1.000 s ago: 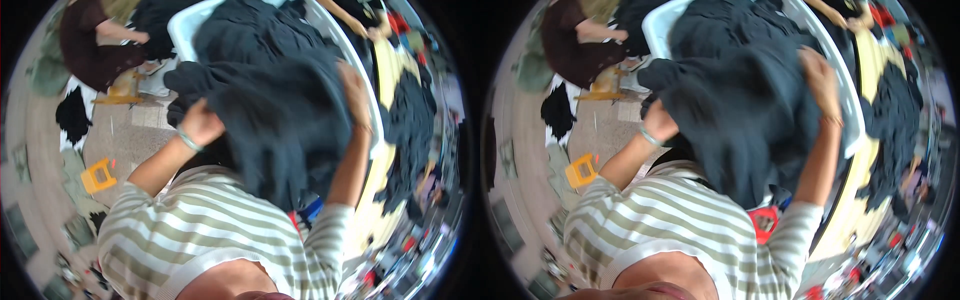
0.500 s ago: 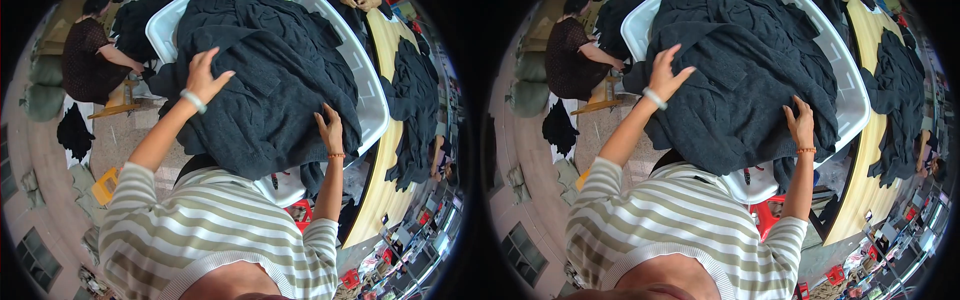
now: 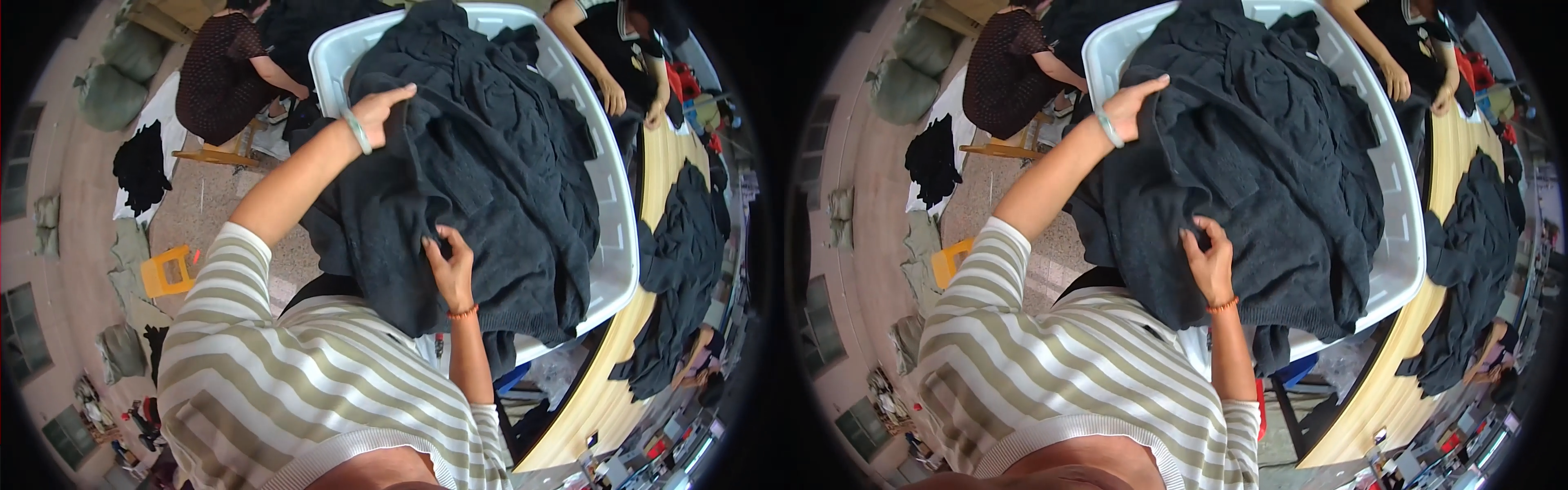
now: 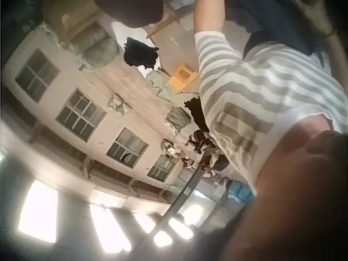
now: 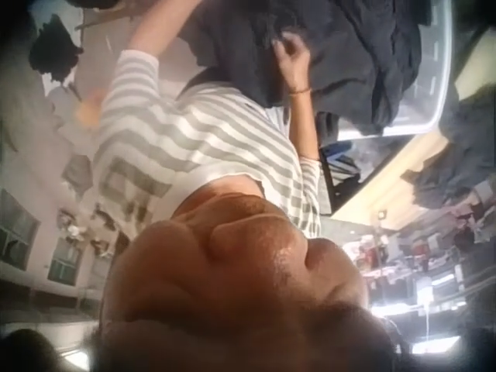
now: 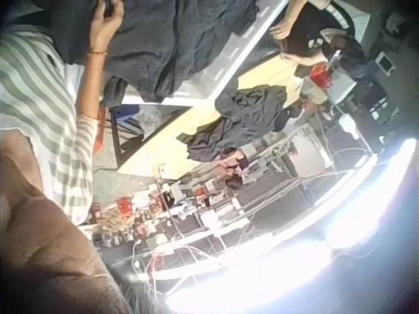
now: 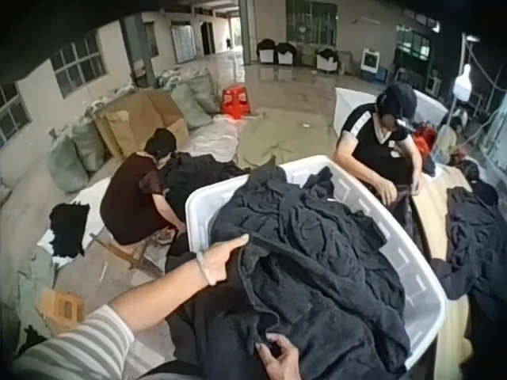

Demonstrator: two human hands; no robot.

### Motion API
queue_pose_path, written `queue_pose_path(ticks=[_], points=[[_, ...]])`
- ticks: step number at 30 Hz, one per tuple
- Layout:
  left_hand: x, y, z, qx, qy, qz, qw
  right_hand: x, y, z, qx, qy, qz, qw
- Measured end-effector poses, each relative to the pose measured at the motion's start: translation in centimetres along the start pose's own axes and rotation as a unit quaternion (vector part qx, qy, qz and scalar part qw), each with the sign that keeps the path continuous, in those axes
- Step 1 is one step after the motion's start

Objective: Inspecting black garments in a bin and trimming loose threads with small scissors.

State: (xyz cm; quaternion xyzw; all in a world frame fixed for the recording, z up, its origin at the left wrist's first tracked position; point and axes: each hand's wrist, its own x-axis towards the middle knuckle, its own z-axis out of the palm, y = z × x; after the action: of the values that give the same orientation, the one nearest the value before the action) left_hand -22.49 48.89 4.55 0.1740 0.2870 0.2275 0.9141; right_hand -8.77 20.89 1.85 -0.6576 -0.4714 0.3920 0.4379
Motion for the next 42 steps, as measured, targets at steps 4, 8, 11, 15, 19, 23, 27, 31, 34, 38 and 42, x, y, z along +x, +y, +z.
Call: queue_pose_path(ticks=[4,8,11,15,19,23,27,31,34,38,42], points=[[-1.7,-3.0,2.5,0.179,0.033,0.131,0.975,-3.0,-3.9,-4.5,0.261,0.065,0.084,0.959],[-1.0,-5.9,1.7,0.726,0.126,0.384,0.557,-6.5,-8.0,-12.6,-0.077,0.126,-0.123,0.981],[-1.6,-7.1,6.0,0.721,-0.071,0.49,0.484,-9.4,-13.0,-16.7,-0.217,0.166,-0.207,0.94],[-0.1,-11.5,10.1,0.736,-0.368,0.371,0.43,-11.4,-19.0,-19.4,-0.268,0.374,-0.283,0.841],[-1.1,-10.6,11.9,0.689,-0.393,0.319,0.518,-19.9,-16.3,-34.0,-0.55,0.43,-0.195,0.689],[-0.7,-10.2,12.6,0.801,-0.394,0.273,0.359,-20.7,-15.8,-39.8,-0.546,0.419,-0.21,0.694],[0.8,-14.8,12.9,0.784,-0.46,0.362,0.205,-16.2,-18.1,-40.6,-0.531,0.39,-0.241,0.713],[-2.5,-19.1,19.2,0.749,-0.452,0.348,0.336,-10.1,-20.6,-39.7,-0.515,0.357,-0.274,0.73],[-6.3,-21.1,26.3,0.49,-0.536,0.256,0.638,-4.6,-23.0,-38.0,-0.498,0.322,-0.307,0.745],[-14.7,-15.6,36.9,0.15,-0.454,0.06,0.876,2.1,-25.3,-34.8,-0.47,0.277,-0.336,0.768],[-10.9,-11.5,37.2,0.224,-0.247,0.674,0.659,5.5,-26.5,-32.7,-0.464,0.254,-0.318,0.787]])
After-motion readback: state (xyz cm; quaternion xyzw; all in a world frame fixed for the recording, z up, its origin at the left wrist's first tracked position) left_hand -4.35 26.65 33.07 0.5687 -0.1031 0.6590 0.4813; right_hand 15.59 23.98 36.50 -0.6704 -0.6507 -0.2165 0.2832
